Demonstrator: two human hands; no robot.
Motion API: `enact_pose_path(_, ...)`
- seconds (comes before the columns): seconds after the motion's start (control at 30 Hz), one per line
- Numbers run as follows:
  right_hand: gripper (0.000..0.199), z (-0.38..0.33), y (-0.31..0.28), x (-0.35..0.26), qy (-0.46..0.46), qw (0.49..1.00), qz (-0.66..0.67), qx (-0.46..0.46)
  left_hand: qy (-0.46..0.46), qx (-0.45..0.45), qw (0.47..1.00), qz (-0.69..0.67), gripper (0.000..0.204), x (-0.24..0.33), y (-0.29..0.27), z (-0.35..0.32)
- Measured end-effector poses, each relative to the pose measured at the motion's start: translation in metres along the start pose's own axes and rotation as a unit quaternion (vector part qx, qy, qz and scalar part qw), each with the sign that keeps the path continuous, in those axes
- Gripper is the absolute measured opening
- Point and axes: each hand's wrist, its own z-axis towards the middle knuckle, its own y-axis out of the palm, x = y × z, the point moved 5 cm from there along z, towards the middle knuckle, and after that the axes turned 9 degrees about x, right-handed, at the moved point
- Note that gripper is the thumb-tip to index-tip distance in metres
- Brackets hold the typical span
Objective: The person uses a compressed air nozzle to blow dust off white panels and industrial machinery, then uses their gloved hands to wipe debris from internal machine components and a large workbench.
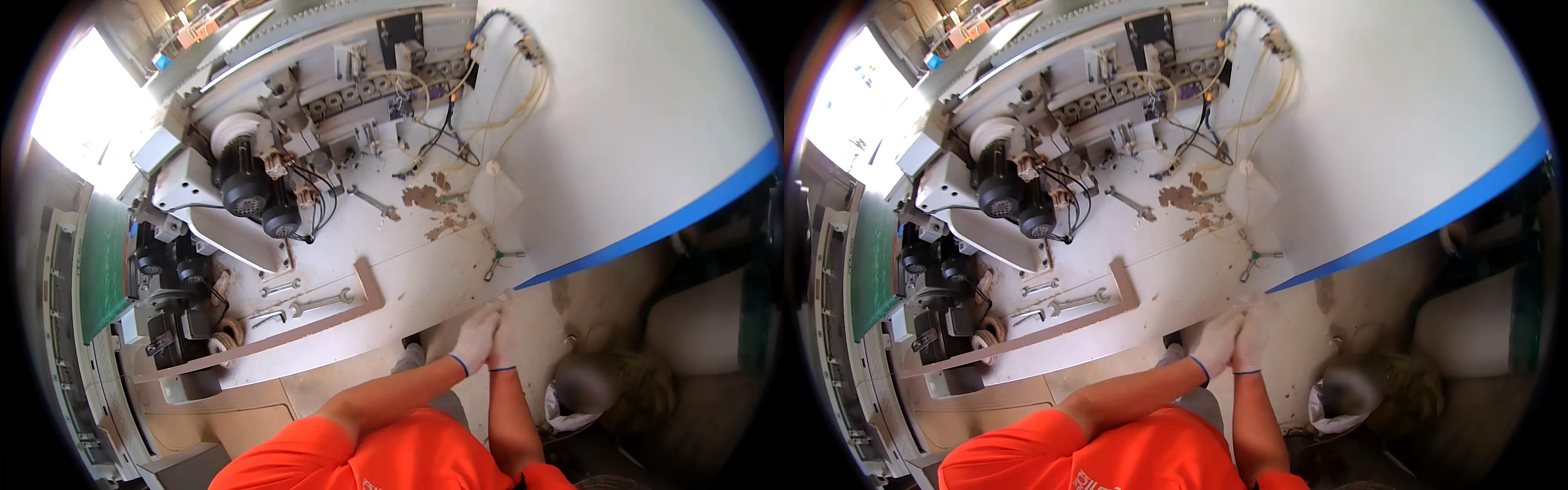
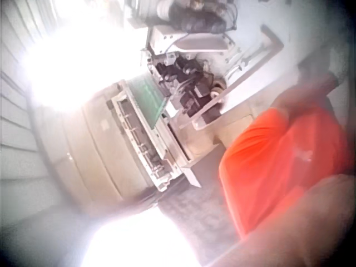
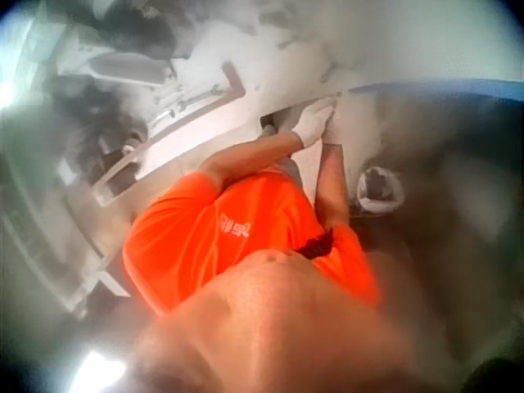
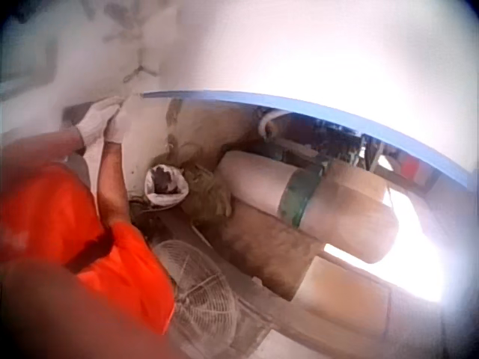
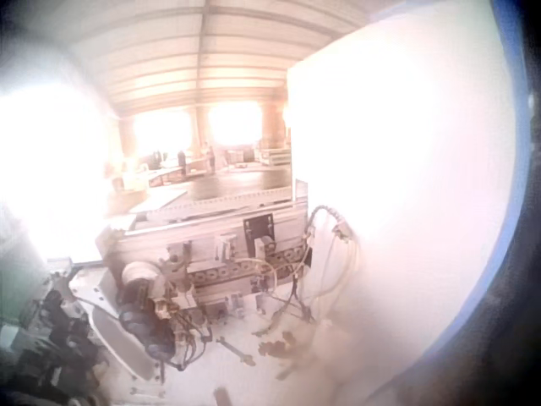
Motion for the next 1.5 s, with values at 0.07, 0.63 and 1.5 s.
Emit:
enact_pose_path(0.07, 0.049, -0.011, -0.02, -0.037, 0.001, 0.999, 0.05, -0.005, -0.215, 0.001, 0.945, -0.246, 0.037, 0.061, 0.025, -0.03)
enact_pose_path(0.63, 0.042, -0.039, -0.008, -0.099, 0.034, 0.969, 0.235, -0.075, 0.179, -0.042, 0.978, 0.099, 0.054, 0.136, 0.023, 0.008)
enact_pose_path(1.5, 0.018, 0.037, 0.028, -0.055, 0.218, 0.969, 0.018, 0.114, -0.026, -0.022, 0.998, 0.048, 0.03, -0.007, -0.191, 0.337)
